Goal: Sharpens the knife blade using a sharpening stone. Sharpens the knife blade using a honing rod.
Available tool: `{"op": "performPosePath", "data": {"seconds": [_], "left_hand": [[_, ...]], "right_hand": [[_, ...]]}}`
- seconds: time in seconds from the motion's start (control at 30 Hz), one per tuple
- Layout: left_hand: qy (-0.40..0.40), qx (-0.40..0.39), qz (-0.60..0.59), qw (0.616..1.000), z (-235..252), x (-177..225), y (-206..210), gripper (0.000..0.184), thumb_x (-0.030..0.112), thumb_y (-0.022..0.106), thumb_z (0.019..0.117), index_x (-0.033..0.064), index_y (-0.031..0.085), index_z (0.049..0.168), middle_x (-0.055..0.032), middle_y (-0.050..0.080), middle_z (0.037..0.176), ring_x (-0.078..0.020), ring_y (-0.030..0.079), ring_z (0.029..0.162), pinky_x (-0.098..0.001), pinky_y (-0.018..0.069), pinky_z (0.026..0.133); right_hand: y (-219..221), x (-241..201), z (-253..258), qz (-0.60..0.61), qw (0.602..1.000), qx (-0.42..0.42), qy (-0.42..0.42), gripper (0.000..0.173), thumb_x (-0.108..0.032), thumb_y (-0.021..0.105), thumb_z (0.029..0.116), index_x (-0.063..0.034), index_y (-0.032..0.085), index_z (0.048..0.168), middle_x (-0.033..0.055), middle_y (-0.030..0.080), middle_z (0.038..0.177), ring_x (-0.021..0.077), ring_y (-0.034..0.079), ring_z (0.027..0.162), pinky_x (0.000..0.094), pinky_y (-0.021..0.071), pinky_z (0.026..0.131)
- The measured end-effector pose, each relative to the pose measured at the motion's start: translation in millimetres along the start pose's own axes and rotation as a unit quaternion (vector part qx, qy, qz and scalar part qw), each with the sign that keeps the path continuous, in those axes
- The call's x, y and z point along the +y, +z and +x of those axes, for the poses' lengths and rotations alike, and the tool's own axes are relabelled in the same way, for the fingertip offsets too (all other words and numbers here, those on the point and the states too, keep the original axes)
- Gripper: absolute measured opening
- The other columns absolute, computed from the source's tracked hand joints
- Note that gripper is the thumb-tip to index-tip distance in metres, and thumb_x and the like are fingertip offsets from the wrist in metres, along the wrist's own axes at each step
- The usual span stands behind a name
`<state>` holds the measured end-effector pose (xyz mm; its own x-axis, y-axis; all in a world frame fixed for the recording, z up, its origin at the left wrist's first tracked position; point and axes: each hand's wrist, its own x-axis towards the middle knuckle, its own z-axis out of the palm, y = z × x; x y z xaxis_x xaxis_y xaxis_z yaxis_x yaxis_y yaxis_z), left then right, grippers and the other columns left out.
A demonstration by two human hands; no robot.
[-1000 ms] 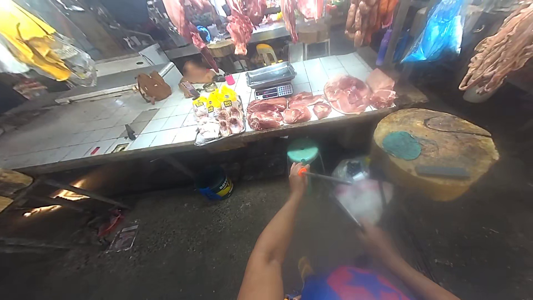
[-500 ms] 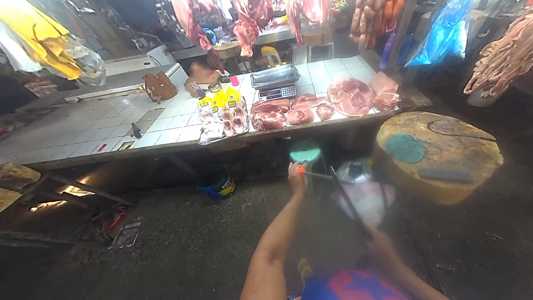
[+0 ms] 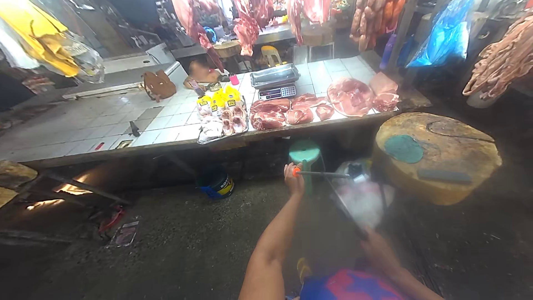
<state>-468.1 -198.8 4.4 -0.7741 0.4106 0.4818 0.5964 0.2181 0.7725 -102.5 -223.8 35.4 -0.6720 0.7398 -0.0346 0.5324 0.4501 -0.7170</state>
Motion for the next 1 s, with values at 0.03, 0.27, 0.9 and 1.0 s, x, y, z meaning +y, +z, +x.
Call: {"op": "performPosePath", "data": {"seconds": [0.03, 0.27, 0.9, 1.0], "left_hand": [[-0.001, -0.001, 0.004, 1.000, -1.2, 0.0, -0.3, 0.022, 0.020, 0.058, 0.1036, 0.0072, 0.075, 0.110, -0.0153, 0.067, 0.132, -0.0312, 0.053, 0.138, -0.0464, 0.0374, 0.120], [-0.003, -0.003, 0.004, 1.000, 1.5, -2.4, -0.6, 0.021, 0.019, 0.059, 0.1029, 0.0055, 0.075, 0.108, -0.0161, 0.069, 0.128, -0.0308, 0.054, 0.136, -0.0450, 0.0381, 0.120], [0.000, -0.055, 0.022, 0.998, -11.3, 8.0, 15.1, 0.023, 0.019, 0.059, 0.1024, 0.0049, 0.075, 0.110, -0.0158, 0.069, 0.130, -0.0278, 0.058, 0.133, -0.0440, 0.0423, 0.117], [-0.009, -0.047, 0.023, 0.999, -16.9, 2.3, 15.7, 0.022, 0.018, 0.061, 0.1015, 0.0034, 0.075, 0.108, -0.0165, 0.070, 0.127, -0.0289, 0.059, 0.131, -0.0437, 0.0432, 0.116]], "right_hand": [[-1.0, 0.1, 0.6, -0.008, 1.000, -0.015, 0.013, 0.048, -0.055, 0.051, 0.1037, -0.0095, 0.065, 0.111, 0.0054, 0.065, 0.080, 0.0191, 0.066, 0.071, 0.0424, 0.0566, 0.068], [-2.5, -3.4, 4.8, 0.009, 1.000, 0.003, -0.003, 0.049, -0.056, 0.052, 0.1029, -0.0098, 0.066, 0.109, 0.0041, 0.065, 0.078, 0.0169, 0.065, 0.069, 0.0404, 0.0566, 0.066], [-62.0, -104.9, 65.7, 0.196, 0.966, 0.077, -0.152, 0.040, -0.048, 0.061, 0.1023, -0.0099, 0.068, 0.108, -0.0016, 0.067, 0.080, 0.0057, 0.063, 0.068, 0.0277, 0.0561, 0.064], [-26.3, -54.1, 56.6, 0.132, 0.988, 0.028, -0.080, 0.046, -0.053, 0.057, 0.1026, -0.0087, 0.066, 0.108, 0.0027, 0.064, 0.079, 0.0126, 0.062, 0.069, 0.0356, 0.0548, 0.066]]}}
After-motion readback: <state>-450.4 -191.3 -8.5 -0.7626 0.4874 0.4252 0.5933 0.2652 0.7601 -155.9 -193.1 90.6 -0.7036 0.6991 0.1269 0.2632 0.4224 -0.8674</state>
